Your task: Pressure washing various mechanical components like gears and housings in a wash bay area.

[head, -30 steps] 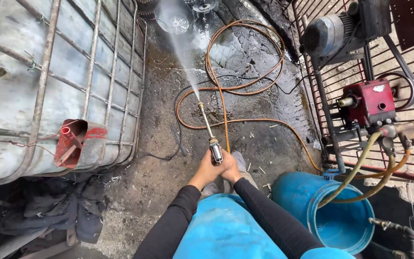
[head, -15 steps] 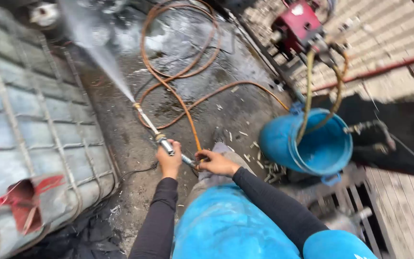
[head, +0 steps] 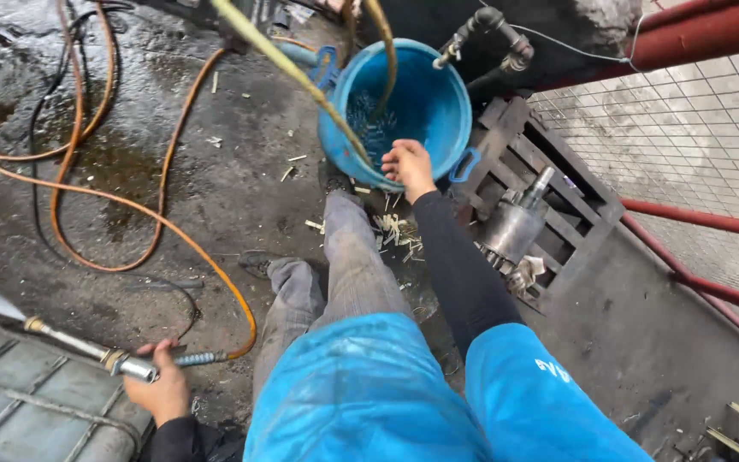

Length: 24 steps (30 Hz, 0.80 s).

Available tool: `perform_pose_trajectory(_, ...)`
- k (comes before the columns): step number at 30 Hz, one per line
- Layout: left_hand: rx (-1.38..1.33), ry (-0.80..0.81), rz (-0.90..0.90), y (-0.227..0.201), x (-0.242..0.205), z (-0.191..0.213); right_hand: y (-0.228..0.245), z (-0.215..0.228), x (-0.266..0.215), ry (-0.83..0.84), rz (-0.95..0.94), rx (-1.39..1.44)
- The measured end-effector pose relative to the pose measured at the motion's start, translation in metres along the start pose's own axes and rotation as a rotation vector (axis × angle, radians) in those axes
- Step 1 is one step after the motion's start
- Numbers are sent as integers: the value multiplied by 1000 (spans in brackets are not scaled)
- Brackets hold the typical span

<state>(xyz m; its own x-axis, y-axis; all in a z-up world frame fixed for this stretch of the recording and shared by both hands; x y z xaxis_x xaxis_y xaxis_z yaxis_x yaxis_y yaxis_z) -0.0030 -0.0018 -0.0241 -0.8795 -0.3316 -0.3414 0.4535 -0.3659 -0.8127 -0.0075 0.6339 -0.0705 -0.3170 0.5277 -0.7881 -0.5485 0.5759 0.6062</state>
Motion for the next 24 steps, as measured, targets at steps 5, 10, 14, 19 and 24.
perform_pose_trajectory(5,-169,-43,127,-22,-13,-23,81,80,128,-171,127,-246)
perform_pose_trajectory(10,-187,-17,210,-67,-32,-49,130,104,216,-140,490,-1141)
perform_pose_trajectory(14,-131,-23,215,-70,-40,-62,150,94,231,-145,557,-1382)
perform_pose_trajectory(19,-166,-20,248,-83,-54,-84,144,92,267,-201,923,-1962)
perform_pose_trajectory(24,-105,-47,299,-81,-61,-83,139,98,285,-29,933,-2093)
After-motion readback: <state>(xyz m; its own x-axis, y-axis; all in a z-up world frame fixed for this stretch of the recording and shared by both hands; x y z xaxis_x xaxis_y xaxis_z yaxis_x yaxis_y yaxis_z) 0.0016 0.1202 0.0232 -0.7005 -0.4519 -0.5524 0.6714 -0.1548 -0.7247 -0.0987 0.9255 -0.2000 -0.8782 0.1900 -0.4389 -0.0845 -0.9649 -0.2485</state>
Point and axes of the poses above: each hand's wrist, its own x-axis towards the middle knuckle, its own z-axis out of the back of the hand, y = z × x, the point moved 5 cm from there along x, towards the middle knuckle, and after that the axes turned 1 degree about y, right-handed, at the moved point
